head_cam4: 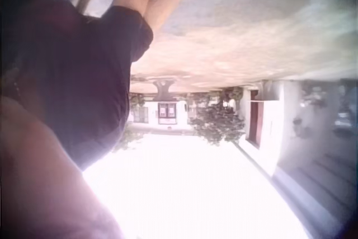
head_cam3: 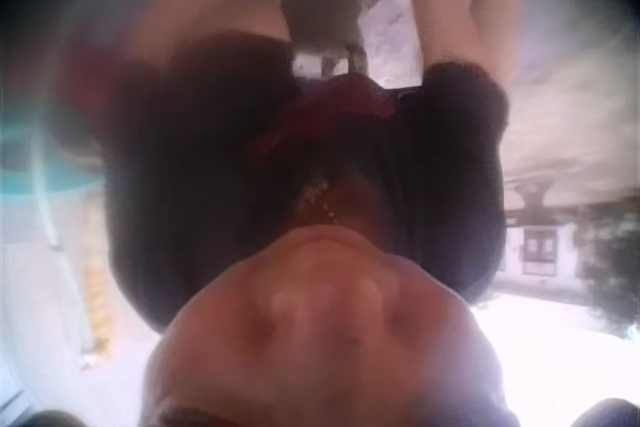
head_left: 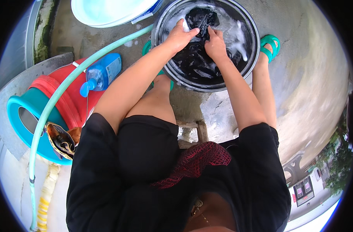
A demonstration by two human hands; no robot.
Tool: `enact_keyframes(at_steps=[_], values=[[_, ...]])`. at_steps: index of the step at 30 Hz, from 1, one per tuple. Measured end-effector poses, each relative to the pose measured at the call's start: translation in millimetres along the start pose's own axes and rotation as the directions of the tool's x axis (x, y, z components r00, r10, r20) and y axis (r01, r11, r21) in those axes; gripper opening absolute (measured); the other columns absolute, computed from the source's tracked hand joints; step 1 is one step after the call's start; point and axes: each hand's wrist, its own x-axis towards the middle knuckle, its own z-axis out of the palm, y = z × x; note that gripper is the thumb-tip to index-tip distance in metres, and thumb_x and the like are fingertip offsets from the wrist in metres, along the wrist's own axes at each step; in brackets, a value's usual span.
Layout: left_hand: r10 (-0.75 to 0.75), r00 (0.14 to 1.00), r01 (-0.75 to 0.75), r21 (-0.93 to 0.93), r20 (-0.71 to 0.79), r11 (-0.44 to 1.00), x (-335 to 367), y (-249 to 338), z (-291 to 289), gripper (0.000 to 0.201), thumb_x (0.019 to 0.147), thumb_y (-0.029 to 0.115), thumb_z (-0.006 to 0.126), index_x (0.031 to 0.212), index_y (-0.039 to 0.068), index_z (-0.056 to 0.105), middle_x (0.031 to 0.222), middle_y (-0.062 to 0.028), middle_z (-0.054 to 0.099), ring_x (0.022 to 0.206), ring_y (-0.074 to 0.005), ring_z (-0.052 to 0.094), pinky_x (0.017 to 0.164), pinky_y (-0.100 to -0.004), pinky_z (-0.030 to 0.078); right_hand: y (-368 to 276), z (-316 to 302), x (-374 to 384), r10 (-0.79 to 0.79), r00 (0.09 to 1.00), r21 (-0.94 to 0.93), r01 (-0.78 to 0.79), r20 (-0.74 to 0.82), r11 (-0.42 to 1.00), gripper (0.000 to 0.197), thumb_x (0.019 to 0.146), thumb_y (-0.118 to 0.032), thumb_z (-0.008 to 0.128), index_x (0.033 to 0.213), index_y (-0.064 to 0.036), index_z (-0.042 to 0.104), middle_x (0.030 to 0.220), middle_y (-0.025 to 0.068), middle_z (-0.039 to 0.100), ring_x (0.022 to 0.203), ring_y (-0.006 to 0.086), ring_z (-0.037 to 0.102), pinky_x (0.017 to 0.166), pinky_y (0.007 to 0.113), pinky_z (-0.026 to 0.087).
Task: The person washes garments in a bucket of soapy water, wrings them out by hand, and uses a hose to fill the bucket with water.
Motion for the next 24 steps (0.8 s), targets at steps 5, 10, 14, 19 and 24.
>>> enact_keyframes(at_steps=[5, 10, 14, 19, 24], values=[[-0.181, 0.829, 0.526, -0.627, 0.530, 0.574, -9, 27, -33, 0.059, 0.089, 0.058, 0.067, 0.123, 0.009, 0.062, 0.112, -0.0103, 0.069, 0.103, -0.0248, 0.067, 0.093, -0.0407, 0.054, -105, -92, -72, -0.314, 0.947, 0.619, 0.284, -0.064, 0.732, 0.045, 0.071, 0.012, 0.051, 0.112, 0.0014, 0.065, 0.112, 0.0152, 0.064, 0.111, 0.0300, 0.063, 0.100, 0.031, 0.044], [0.470, 0.758, 0.093, -0.788, 0.452, 0.608, 8, -41, -38, 0.031, 0.101, 0.023, 0.055, 0.126, 0.006, 0.062, 0.119, -0.0151, 0.067, 0.110, -0.0207, 0.066, 0.096, -0.0364, 0.055, -163, -84, -84, -0.338, 0.929, 0.452, 0.369, -0.152, 0.812, 0.033, 0.087, -0.023, 0.074, 0.106, 0.0000, 0.061, 0.105, 0.0187, 0.060, 0.100, 0.0403, 0.061, 0.088, 0.040, 0.050], [-0.254, 0.898, 0.432, -0.615, 0.358, 0.660, -19, 53, 4, 0.028, 0.104, 0.029, 0.054, 0.109, 0.004, 0.066, 0.094, -0.0069, 0.071, 0.080, -0.0166, 0.069, 0.071, -0.0316, 0.059, -54, -34, -15, 0.034, 0.958, 0.238, 0.036, -0.284, 0.971, 0.045, 0.097, -0.041, 0.058, 0.118, -0.0012, 0.065, 0.091, 0.0244, 0.065, 0.092, 0.0433, 0.064, 0.085, 0.047, 0.051], [-0.214, 0.974, 0.223, -0.424, 0.069, 0.878, -15, 64, -1, 0.068, 0.094, 0.029, 0.067, 0.143, -0.005, 0.037, 0.134, -0.0212, 0.056, 0.122, -0.0277, 0.056, 0.100, -0.0399, 0.047, 8, -28, 25, 0.428, 0.887, 0.157, -0.404, -0.173, 0.901, 0.050, 0.101, -0.045, 0.050, 0.136, -0.0092, 0.052, 0.116, 0.0322, 0.062, 0.106, 0.0518, 0.062, 0.093, 0.054, 0.050], [-0.263, 0.952, 0.307, -0.496, 0.158, 0.812, -14, 25, -15, 0.103, 0.089, 0.024, 0.073, 0.160, 0.004, 0.001, 0.158, -0.0207, 0.031, 0.143, -0.0382, 0.036, 0.113, -0.0456, 0.039, -16, 16, -13, 0.068, 0.997, -0.298, -0.078, -0.044, 0.951, 0.058, 0.096, -0.031, 0.060, 0.148, -0.0210, 0.038, 0.135, 0.0198, 0.047, 0.120, 0.0399, 0.052, 0.096, 0.049, 0.051]])
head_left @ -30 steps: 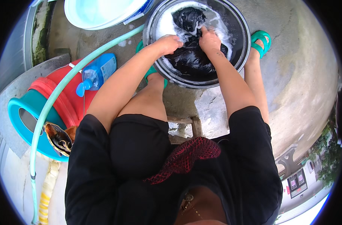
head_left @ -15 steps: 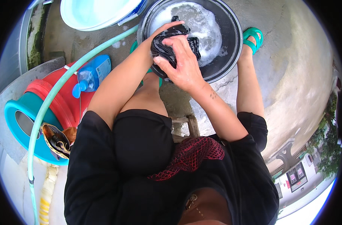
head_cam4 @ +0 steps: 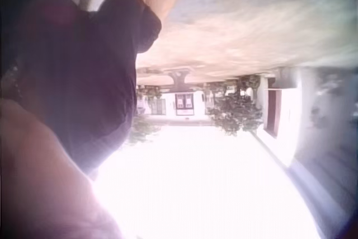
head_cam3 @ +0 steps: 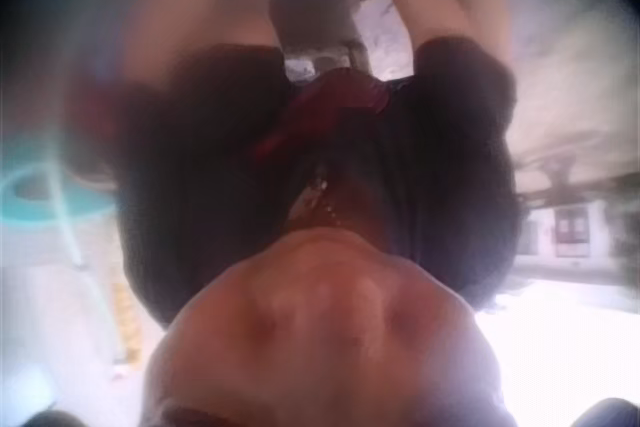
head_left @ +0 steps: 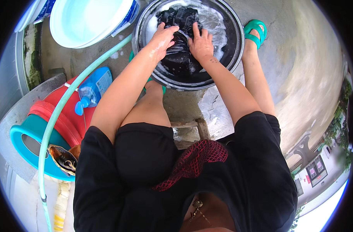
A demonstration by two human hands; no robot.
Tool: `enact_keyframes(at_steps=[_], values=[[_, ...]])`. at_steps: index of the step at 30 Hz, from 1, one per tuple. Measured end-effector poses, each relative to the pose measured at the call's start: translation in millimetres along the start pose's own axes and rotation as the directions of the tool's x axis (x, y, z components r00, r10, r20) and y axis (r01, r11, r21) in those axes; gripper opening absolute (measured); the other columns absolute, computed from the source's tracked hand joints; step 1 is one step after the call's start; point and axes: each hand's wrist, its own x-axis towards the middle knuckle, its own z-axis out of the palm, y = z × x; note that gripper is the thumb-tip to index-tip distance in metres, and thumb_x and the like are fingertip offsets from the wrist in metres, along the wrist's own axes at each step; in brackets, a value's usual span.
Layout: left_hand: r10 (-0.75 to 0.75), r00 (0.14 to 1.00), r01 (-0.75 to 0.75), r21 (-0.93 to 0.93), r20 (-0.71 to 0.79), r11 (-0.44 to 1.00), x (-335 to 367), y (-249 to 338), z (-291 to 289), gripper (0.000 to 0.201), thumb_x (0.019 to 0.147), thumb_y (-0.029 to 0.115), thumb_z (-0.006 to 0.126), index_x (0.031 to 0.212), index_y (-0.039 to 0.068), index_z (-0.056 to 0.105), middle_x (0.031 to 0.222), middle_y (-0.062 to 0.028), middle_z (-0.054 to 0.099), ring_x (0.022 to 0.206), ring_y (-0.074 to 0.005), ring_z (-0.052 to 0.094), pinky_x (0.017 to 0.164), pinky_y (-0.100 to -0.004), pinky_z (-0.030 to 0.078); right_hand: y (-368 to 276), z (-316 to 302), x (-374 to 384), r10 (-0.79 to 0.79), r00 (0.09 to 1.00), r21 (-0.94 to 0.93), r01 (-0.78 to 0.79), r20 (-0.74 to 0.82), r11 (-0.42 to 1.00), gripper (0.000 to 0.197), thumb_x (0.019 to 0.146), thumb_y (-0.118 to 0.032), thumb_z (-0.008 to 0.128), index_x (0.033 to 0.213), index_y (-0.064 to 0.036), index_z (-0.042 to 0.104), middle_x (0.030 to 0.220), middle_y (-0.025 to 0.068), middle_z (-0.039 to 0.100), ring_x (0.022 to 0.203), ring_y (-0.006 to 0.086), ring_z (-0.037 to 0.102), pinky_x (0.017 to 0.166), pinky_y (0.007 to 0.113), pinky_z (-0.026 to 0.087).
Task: The person washes garments in a bucket of soapy water, wrings them out by hand, and uses a hose to fill the bucket with water.
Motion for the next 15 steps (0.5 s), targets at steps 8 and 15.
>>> enact_keyframes(at_steps=[8, 15], values=[[-0.041, 0.997, 0.052, -0.180, 0.064, 0.982, 14, -6, 9, 0.103, 0.089, 0.026, 0.076, 0.160, 0.010, 0.003, 0.156, -0.0166, 0.026, 0.134, -0.0387, 0.043, 0.101, -0.0449, 0.050, 18, -6, 26, 0.082, 0.995, 0.264, -0.096, 0.064, 0.960, 0.042, 0.084, -0.017, 0.061, 0.126, -0.0178, 0.067, 0.129, 0.0245, 0.058, 0.119, 0.0428, 0.058, 0.098, 0.047, 0.050], [-0.027, 0.883, 0.199, -0.321, 0.468, 0.926, 14, 9, -41, 0.035, 0.097, 0.027, 0.060, 0.121, 0.003, 0.067, 0.105, -0.0106, 0.070, 0.102, -0.0244, 0.066, 0.096, -0.0416, 0.052, -77, -121, -52, -0.182, 0.972, 0.774, 0.229, -0.149, 0.591, 0.024, 0.087, -0.025, 0.066, 0.104, -0.0078, 0.066, 0.098, 0.0150, 0.062, 0.093, 0.0367, 0.064, 0.082, 0.043, 0.053]])
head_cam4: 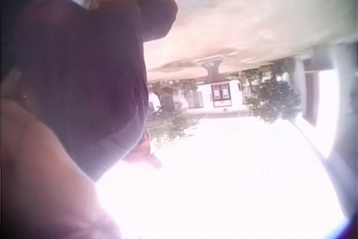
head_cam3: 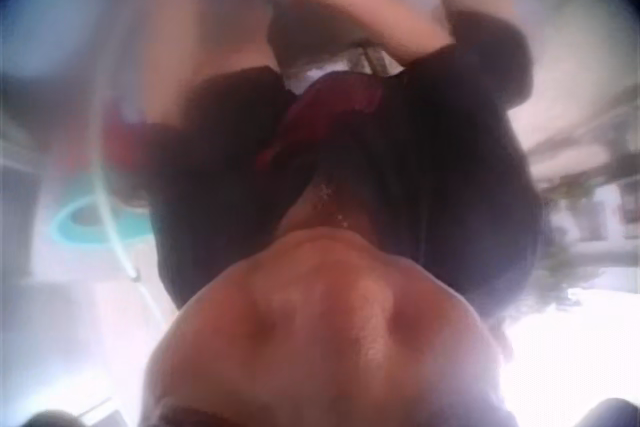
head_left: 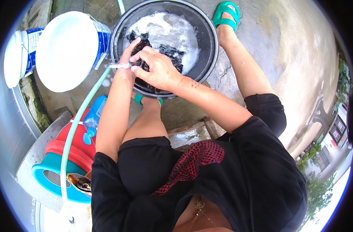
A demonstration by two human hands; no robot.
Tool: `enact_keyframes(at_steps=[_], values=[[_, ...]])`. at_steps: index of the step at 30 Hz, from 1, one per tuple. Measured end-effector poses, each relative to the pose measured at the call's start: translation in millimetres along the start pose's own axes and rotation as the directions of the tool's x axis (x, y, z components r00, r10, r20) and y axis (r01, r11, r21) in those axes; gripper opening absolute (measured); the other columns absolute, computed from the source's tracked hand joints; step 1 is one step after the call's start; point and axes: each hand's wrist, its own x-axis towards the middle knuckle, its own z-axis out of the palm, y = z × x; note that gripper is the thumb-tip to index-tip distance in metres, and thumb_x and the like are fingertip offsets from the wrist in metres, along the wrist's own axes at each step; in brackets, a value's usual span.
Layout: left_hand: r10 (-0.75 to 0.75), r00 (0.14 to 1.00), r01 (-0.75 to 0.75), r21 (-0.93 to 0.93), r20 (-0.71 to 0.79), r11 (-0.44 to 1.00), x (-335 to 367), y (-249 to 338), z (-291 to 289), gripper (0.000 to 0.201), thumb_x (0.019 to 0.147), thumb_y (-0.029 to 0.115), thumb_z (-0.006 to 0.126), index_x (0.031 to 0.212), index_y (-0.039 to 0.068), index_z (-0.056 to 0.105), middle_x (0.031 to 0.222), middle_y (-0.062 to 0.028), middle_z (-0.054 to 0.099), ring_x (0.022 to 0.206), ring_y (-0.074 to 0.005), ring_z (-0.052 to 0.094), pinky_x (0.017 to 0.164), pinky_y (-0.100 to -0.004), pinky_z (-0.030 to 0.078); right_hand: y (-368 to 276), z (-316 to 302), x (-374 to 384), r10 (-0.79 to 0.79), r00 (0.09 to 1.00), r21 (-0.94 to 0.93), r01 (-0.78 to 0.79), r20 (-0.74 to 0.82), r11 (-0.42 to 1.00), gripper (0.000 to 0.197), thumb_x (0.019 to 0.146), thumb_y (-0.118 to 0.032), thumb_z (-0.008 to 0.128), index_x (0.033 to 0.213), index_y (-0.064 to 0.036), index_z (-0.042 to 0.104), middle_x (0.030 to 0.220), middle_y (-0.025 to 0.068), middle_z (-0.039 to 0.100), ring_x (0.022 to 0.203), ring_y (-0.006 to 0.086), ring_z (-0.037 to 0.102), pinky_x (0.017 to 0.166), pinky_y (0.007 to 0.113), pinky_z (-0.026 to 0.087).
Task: The person washes garments in a bucket of soapy water, wrings them out by hand, and uses a hose to fill the bucket with water.
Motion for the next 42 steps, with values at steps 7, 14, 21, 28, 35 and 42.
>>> enact_keyframes(at_steps=[7, 14, 21, 28, 35, 42], values=[[0.225, 0.856, 0.021, 0.466, -0.465, 0.884, 21, -35, 72, 0.040, 0.098, 0.030, 0.063, 0.122, -0.002, 0.065, 0.115, -0.0090, 0.069, 0.102, -0.0200, 0.065, 0.091, -0.0345, 0.052, 84, -12, 23, 0.366, 0.922, -0.139, -0.382, -0.130, 0.913, 0.040, 0.097, -0.044, 0.049, 0.097, -0.0078, 0.067, 0.092, 0.0238, 0.071, 0.089, 0.0445, 0.068, 0.080, 0.054, 0.053], [0.030, 0.933, 0.093, 0.322, -0.360, 0.942, 33, -13, 59, 0.048, 0.100, 0.036, 0.056, 0.135, 0.003, 0.054, 0.125, -0.0135, 0.065, 0.110, -0.0250, 0.067, 0.093, -0.0397, 0.056, 77, -49, 16, 0.203, 0.978, -0.169, -0.206, -0.037, 0.964, 0.065, 0.086, -0.052, 0.063, 0.132, -0.0064, 0.057, 0.118, 0.0178, 0.067, 0.114, 0.0362, 0.057, 0.100, 0.051, 0.038], [0.013, 0.962, 0.102, 0.405, -0.272, 0.909, 32, -5, 48, 0.044, 0.094, 0.034, 0.069, 0.123, 0.002, 0.062, 0.118, -0.0089, 0.068, 0.107, -0.0198, 0.065, 0.091, -0.0364, 0.050, 84, -46, -1, 0.281, 0.958, -0.314, -0.251, 0.053, 0.916, 0.044, 0.082, -0.037, 0.071, 0.112, -0.0057, 0.062, 0.089, 0.0148, 0.072, 0.090, 0.0364, 0.069, 0.083, 0.049, 0.051], [0.249, 0.953, -0.163, 0.402, -0.172, 0.901, 18, 15, 25, 0.038, 0.093, 0.014, 0.069, 0.128, 0.002, 0.060, 0.125, -0.0114, 0.067, 0.114, -0.0227, 0.061, 0.101, -0.0371, 0.043, 74, -78, -5, 0.270, 0.895, -0.051, -0.307, -0.354, 0.950, 0.048, 0.078, -0.018, 0.071, 0.117, 0.0043, 0.056, 0.113, 0.0308, 0.062, 0.102, 0.0433, 0.064, 0.089, 0.049, 0.051], [0.094, 0.959, -0.281, 0.873, 0.266, 0.399, -16, -5, 81, 0.046, 0.096, 0.004, 0.061, 0.140, -0.002, 0.050, 0.130, -0.0080, 0.059, 0.117, -0.0160, 0.054, 0.103, -0.0305, 0.040, 49, -63, 1, 0.184, 0.939, 0.199, -0.129, -0.290, 0.972, 0.085, 0.077, -0.038, 0.081, 0.143, -0.0009, 0.042, 0.115, 0.0264, 0.066, 0.107, 0.0416, 0.065, 0.094, 0.041, 0.051], [0.350, 0.888, -0.457, 0.500, 0.297, 0.736, -22, 2, 51, 0.055, 0.097, 0.012, 0.065, 0.146, -0.001, 0.044, 0.141, -0.0080, 0.053, 0.127, -0.0185, 0.048, 0.111, -0.0330, 0.034, -34, -67, 18, -0.106, 0.891, -0.017, 0.110, -0.442, 0.994, 0.028, 0.080, -0.027, 0.075, 0.093, -0.0033, 0.067, 0.094, 0.0201, 0.065, 0.093, 0.0415, 0.064, 0.083, 0.048, 0.052]])
